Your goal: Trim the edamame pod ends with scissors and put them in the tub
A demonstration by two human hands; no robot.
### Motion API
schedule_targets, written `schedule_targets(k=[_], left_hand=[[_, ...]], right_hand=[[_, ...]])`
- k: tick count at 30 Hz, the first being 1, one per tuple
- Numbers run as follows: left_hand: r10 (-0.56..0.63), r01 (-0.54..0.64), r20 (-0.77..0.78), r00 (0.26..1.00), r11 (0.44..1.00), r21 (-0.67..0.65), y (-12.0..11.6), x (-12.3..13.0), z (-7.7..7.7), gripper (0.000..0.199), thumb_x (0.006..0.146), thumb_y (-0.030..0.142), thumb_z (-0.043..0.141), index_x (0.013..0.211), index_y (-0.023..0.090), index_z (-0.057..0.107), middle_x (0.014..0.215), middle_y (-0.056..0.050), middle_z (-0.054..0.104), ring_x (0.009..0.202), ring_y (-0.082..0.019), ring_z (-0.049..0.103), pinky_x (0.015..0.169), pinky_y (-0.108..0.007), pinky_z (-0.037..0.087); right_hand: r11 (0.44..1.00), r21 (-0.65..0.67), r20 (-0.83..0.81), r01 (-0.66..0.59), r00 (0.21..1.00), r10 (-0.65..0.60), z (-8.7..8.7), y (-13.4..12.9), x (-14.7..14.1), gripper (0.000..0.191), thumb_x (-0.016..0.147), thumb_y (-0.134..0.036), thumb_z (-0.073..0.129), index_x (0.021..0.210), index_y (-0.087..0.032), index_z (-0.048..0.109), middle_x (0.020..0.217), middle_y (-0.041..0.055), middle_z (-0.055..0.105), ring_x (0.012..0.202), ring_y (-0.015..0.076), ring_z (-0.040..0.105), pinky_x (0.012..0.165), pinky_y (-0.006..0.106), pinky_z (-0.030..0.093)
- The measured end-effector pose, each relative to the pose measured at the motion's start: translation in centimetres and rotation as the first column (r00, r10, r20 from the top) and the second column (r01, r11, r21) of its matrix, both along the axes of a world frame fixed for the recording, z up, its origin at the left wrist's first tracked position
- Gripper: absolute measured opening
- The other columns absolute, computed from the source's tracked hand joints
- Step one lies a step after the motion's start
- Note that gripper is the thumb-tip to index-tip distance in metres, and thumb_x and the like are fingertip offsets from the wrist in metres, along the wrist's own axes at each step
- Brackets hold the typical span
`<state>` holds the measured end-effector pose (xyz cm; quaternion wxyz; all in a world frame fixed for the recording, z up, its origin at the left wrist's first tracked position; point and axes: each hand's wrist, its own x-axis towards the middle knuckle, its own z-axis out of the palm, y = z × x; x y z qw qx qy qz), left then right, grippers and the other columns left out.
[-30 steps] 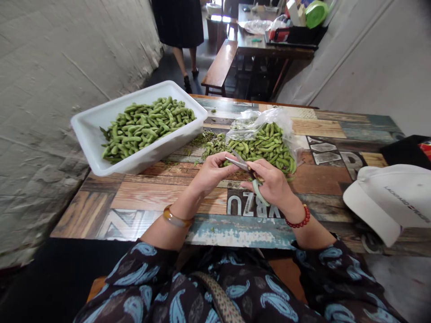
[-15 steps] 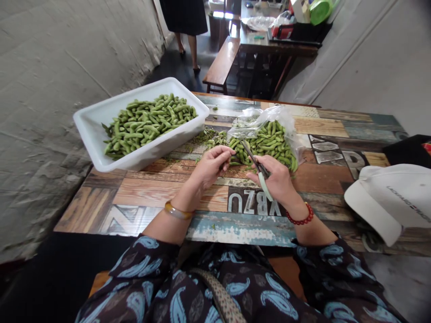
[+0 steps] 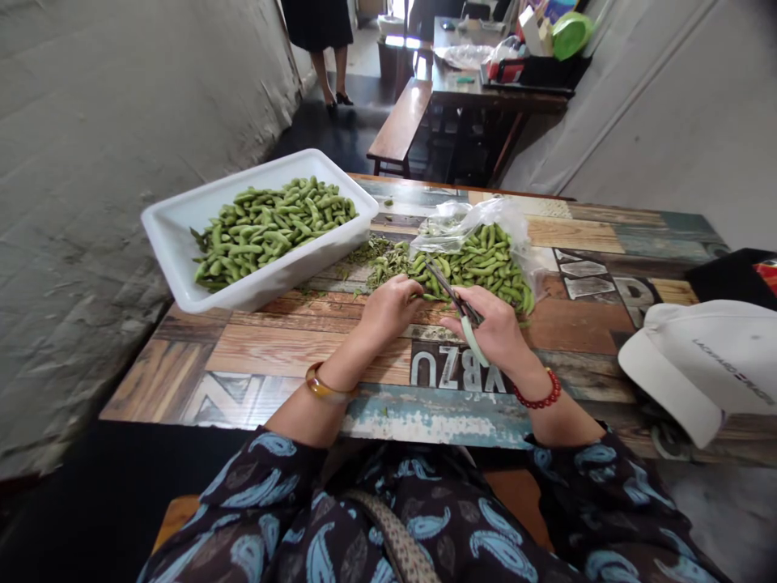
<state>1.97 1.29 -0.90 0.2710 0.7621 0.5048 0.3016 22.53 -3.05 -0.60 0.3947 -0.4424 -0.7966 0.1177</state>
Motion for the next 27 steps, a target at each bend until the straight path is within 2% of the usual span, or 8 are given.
schedule_targets(k=[3, 6, 9, 12, 17, 20, 22, 27], left_hand=[[0.033, 0.017, 0.361, 0.932, 0.991, -0.134, 0.1, -0.2, 0.6, 0.008, 0.074, 0.019, 0.071, 0.075, 0.016, 0.064, 0.075, -0.001, 0.059, 0.071, -0.013, 0.052, 0.067, -0.025, 0.039], [0.136, 0.110, 0.637, 0.759, 0.937, -0.331, 0.0, -0.4, 1.3, 0.021, 0.071, 0.030, 0.075, 0.075, 0.016, 0.060, 0.065, 0.003, 0.053, 0.056, -0.008, 0.041, 0.055, -0.023, 0.032], [0.228, 0.223, 0.743, 0.629, 0.862, -0.454, -0.4, -0.4, 1.6, 0.030, 0.065, 0.033, 0.081, 0.084, 0.016, 0.065, 0.065, 0.004, 0.053, 0.048, -0.004, 0.032, 0.046, -0.022, 0.021], [0.271, 0.272, 0.765, 0.584, 0.823, -0.499, -0.7, -0.2, 1.7, 0.036, 0.062, 0.033, 0.083, 0.091, 0.016, 0.069, 0.064, 0.004, 0.053, 0.046, -0.003, 0.029, 0.043, -0.022, 0.016], [0.235, 0.284, 0.773, 0.589, 0.835, -0.471, -0.9, 0.0, 1.6, 0.032, 0.065, 0.037, 0.084, 0.084, 0.017, 0.068, 0.051, 0.007, 0.042, 0.045, -0.004, 0.028, 0.044, -0.021, 0.020], [0.158, 0.266, 0.761, 0.629, 0.877, -0.401, -0.9, 0.0, 1.7, 0.029, 0.070, 0.040, 0.081, 0.078, 0.016, 0.067, 0.057, 0.004, 0.052, 0.051, -0.007, 0.040, 0.051, -0.022, 0.032], [0.091, 0.250, 0.740, 0.666, 0.908, -0.336, -0.8, 0.0, 1.7, 0.027, 0.072, 0.039, 0.079, 0.076, 0.014, 0.068, 0.068, 0.000, 0.062, 0.064, -0.011, 0.051, 0.063, -0.024, 0.041], [-0.030, 0.226, 0.635, 0.772, 0.946, -0.230, -0.8, 0.0, 1.6, 0.023, 0.075, 0.035, 0.076, 0.079, 0.013, 0.071, 0.080, -0.005, 0.069, 0.079, -0.016, 0.059, 0.080, -0.029, 0.044]], right_hand=[[1.000, -0.024, -0.018, 0.020, 1.000, -0.020, 0.2, 0.1, 0.1, 0.039, 0.087, -0.043, 0.069, 0.118, -0.020, 0.063, 0.093, 0.0079, 0.070, 0.087, 0.0231, 0.067, 0.081, 0.038, 0.057], [0.999, -0.038, -0.027, 0.037, 0.999, -0.038, 0.3, 0.1, 0.1, 0.039, 0.087, -0.043, 0.069, 0.117, -0.019, 0.064, 0.091, 0.0078, 0.069, 0.081, 0.0214, 0.066, 0.078, 0.037, 0.057], [0.998, -0.051, -0.018, 0.035, 0.999, -0.036, 0.3, 0.1, 0.1, 0.039, 0.087, -0.043, 0.069, 0.117, -0.020, 0.064, 0.092, 0.0073, 0.069, 0.076, 0.0201, 0.065, 0.075, 0.036, 0.057], [0.997, -0.075, 0.002, 0.009, 1.000, -0.009, 0.1, 0.1, 0.1, 0.041, 0.085, -0.043, 0.071, 0.119, -0.021, 0.062, 0.096, 0.0074, 0.068, 0.074, 0.0201, 0.065, 0.074, 0.037, 0.058], [0.997, -0.072, 0.046, -0.017, 0.999, 0.020, -0.3, 0.1, 0.3, 0.047, 0.082, -0.040, 0.074, 0.124, -0.021, 0.060, 0.107, 0.0107, 0.068, 0.093, 0.0253, 0.067, 0.082, 0.040, 0.058], [0.997, -0.078, 0.056, -0.026, 0.998, 0.031, -0.4, 0.0, 0.3, 0.050, 0.082, -0.039, 0.075, 0.125, -0.021, 0.059, 0.111, 0.0114, 0.067, 0.096, 0.0259, 0.067, 0.082, 0.040, 0.059], [0.995, -0.091, 0.054, -0.040, 0.998, 0.045, -0.3, -0.1, 0.3, 0.050, 0.082, -0.039, 0.074, 0.127, -0.022, 0.058, 0.112, 0.0112, 0.066, 0.093, 0.0249, 0.067, 0.080, 0.039, 0.059], [0.993, -0.099, 0.038, -0.071, 0.996, 0.075, -0.3, -0.1, 0.2, 0.051, 0.083, -0.038, 0.074, 0.129, -0.022, 0.057, 0.112, 0.0106, 0.065, 0.089, 0.0230, 0.065, 0.080, 0.040, 0.059]])
